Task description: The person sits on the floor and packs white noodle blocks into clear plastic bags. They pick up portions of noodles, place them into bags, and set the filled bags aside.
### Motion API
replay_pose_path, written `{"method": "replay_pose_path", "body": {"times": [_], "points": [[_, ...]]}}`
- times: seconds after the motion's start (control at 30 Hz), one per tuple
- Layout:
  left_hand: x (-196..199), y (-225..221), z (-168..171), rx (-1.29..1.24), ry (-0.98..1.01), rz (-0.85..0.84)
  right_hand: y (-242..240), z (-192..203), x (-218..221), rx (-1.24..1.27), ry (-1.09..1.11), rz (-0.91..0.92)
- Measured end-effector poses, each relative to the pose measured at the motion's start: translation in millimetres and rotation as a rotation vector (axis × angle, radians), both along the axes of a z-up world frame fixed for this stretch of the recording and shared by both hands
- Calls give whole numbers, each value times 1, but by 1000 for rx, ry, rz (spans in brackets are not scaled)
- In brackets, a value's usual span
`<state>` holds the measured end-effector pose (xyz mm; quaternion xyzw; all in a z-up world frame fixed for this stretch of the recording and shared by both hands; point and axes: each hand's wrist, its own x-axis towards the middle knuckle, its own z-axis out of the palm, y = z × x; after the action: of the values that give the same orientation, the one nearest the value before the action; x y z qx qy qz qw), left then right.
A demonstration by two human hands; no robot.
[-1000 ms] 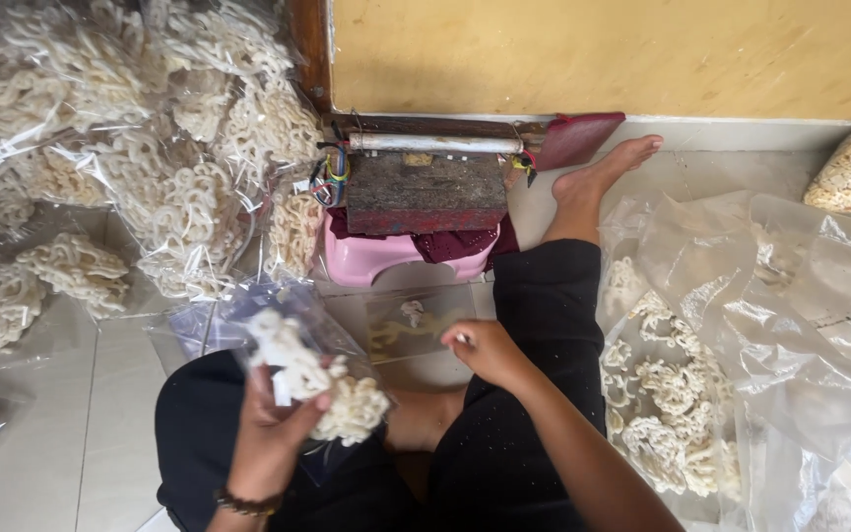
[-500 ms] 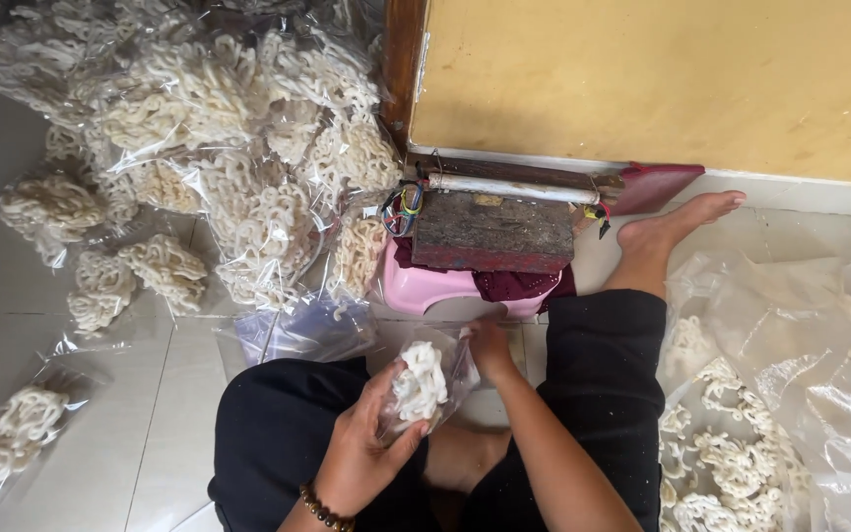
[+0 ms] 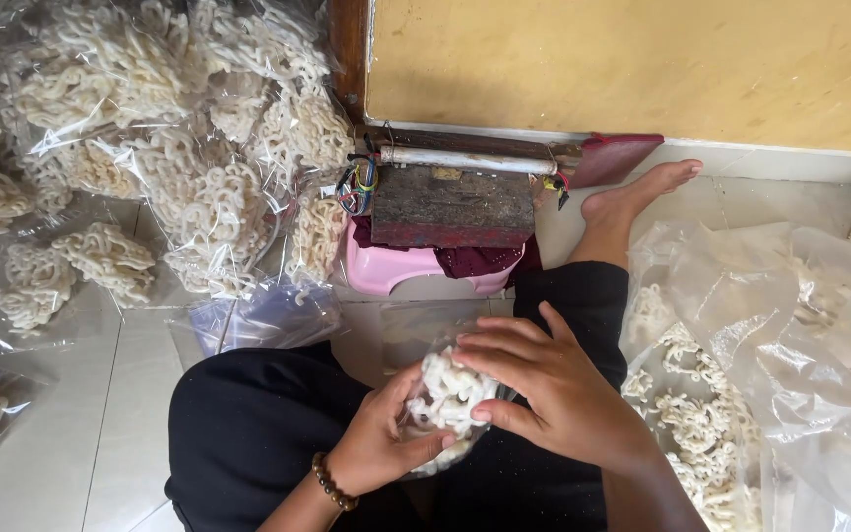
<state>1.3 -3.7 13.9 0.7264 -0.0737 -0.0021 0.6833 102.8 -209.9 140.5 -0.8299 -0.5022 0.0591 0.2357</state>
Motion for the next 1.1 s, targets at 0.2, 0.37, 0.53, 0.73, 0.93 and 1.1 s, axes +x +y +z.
{"method": "replay_pose_path", "body": {"times": [0.2, 0.37, 0.53, 0.73, 0.93, 1.1], "points": [[7, -13, 20, -204, 120, -158, 11, -18, -8, 146, 54, -19], [7, -14, 17, -412, 180, -52, -8, -37, -11, 511, 367, -204], [3, -18, 22, -516, 185, -52, -22, -75, -20, 818, 953, -407], [10, -16, 53, -104, -202, 219, -33, -89, -27, 937, 1120, -663], [15, -9, 66, -179, 31, 322, -38, -85, -26, 1028, 1034, -567], [17, 1, 66, -274, 141, 257, -37, -79, -32, 1042, 874, -590]]}}
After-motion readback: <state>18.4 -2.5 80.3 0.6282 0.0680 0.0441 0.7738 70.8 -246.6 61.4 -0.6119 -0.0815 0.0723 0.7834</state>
